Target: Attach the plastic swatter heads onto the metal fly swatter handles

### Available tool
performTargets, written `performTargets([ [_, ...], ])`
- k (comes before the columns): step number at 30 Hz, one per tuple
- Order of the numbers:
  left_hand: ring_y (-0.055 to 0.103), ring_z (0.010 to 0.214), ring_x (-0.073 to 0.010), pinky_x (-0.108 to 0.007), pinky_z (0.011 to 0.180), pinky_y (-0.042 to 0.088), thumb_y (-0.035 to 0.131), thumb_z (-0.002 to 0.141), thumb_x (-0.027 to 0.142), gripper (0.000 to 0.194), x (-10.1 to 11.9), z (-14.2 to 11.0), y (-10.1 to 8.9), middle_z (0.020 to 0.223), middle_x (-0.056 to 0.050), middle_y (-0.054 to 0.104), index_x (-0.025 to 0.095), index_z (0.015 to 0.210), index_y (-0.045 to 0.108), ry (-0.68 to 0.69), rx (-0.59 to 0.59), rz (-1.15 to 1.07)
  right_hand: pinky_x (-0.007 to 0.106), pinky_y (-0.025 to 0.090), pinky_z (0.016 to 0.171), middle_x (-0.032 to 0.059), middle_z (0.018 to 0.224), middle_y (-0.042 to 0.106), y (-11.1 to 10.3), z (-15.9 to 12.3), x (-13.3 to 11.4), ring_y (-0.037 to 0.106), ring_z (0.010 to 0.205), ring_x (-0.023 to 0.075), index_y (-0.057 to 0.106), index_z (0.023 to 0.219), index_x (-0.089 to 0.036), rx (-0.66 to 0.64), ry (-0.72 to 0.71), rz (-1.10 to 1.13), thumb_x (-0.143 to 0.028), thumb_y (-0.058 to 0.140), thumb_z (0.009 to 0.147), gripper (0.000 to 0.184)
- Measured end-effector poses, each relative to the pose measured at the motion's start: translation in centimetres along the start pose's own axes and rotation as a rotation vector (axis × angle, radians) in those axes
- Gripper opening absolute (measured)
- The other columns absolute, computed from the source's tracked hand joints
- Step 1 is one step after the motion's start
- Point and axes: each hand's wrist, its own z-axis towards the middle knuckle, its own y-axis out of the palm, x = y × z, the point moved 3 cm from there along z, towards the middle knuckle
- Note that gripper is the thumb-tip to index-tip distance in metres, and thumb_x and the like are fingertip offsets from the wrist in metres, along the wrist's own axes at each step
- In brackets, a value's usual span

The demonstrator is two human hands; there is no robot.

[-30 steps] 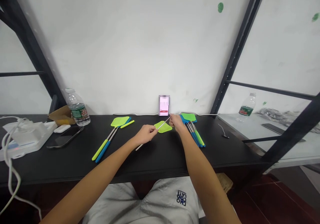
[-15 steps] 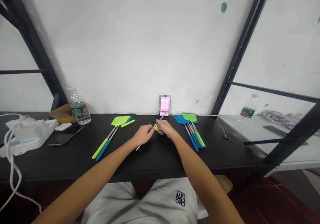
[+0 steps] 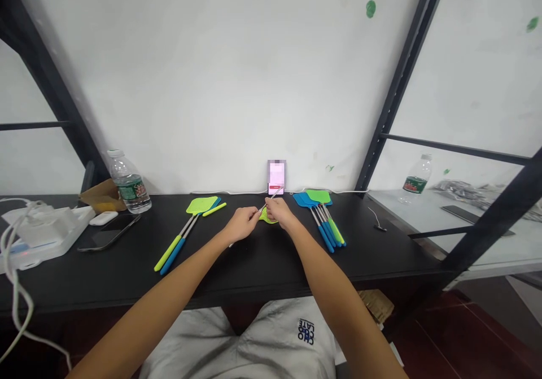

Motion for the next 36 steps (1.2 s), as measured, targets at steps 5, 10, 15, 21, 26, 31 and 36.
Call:
performTargets([
  [5,0.049,0.058,-0.0148,-0.027,0.058,0.025,0.041,0.093,0.033,0.034,-0.2,0.4,0.2,0.062,-0.003,0.059,0.019,0.066,0.057,-0.005,-0.01,-0.005,0.018,0.013,0.035,-0.0096,0.043,0.022,-0.1,0.1,0.0,0.021,0.035,0.0037,0.028,0.057,-0.023,0.026,-0.015,-0.005,-0.035,0.057,0.085,0.042],
  [10,0.049,0.058,-0.0149,-0.027,0.058,0.026,0.042,0.092,0.032,0.034,0.1,0.3,0.0,0.062,-0.003,0.059,0.019,0.065,0.057,0.003,-0.038,-0.018,0.018,0.014,0.034,-0.0093,0.045,0.025,-1.7,0.8,-0.3,0.023,0.035,0.0041,0.03,0.06,-0.023,0.108,-0.025,0.036,-0.03,0.055,0.086,0.037],
  [15,0.049,0.057,-0.0144,-0.027,0.056,0.027,0.043,0.092,0.035,0.036,0.7,-0.7,0.3,0.062,-0.002,0.058,0.018,0.066,0.059,0.048,-0.158,-0.073,0.018,0.014,0.032,-0.0098,0.045,0.025,-7.0,1.2,-0.5,0.022,0.034,0.0046,0.029,0.062,-0.023,0.345,-0.079,0.061,-0.025,0.052,0.087,0.034],
  [21,0.058,0.069,-0.0162,-0.025,0.061,0.035,0.04,0.095,0.036,0.033,0.3,-1.1,0.3,0.077,-0.004,0.065,0.019,0.079,0.063,-0.025,-0.222,0.026,0.017,0.013,0.031,-0.0097,0.044,0.025,-8.7,1.3,0.0,0.023,0.033,0.0046,0.028,0.062,-0.023,0.396,-0.097,0.019,-0.03,0.056,0.086,0.037],
  [26,0.062,0.085,-0.022,-0.028,0.068,0.041,0.039,0.095,0.037,0.027,-1.1,-1.2,-0.4,0.093,-0.007,0.068,0.022,0.093,0.061,-0.169,-0.171,0.228,0.018,0.014,0.031,-0.0089,0.043,0.027,-8.4,1.1,-0.3,0.023,0.033,0.0044,0.032,0.061,-0.022,0.41,-0.099,0.035,-0.03,0.056,0.085,0.035],
  [31,0.061,0.1,-0.0235,-0.031,0.077,0.045,0.042,0.093,0.028,0.019,-2.0,-0.9,-0.4,0.106,-0.009,0.066,0.021,0.098,0.059,-0.242,-0.132,0.305,0.018,0.015,0.031,-0.0071,0.044,0.032,-8.7,0.8,-0.5,0.026,0.033,0.0046,0.037,0.061,-0.021,0.488,-0.089,0.048,-0.029,0.052,0.087,0.031],
  [36,0.061,0.099,-0.0236,-0.032,0.079,0.046,0.04,0.094,0.033,0.023,-2.3,-0.9,-0.5,0.105,-0.01,0.066,0.019,0.096,0.059,-0.264,-0.126,0.323,0.017,0.019,0.031,-0.0042,0.046,0.04,-8.1,1.0,-0.1,0.031,0.034,0.0048,0.043,0.061,-0.019,0.437,-0.057,0.03,-0.028,0.05,0.088,0.029],
])
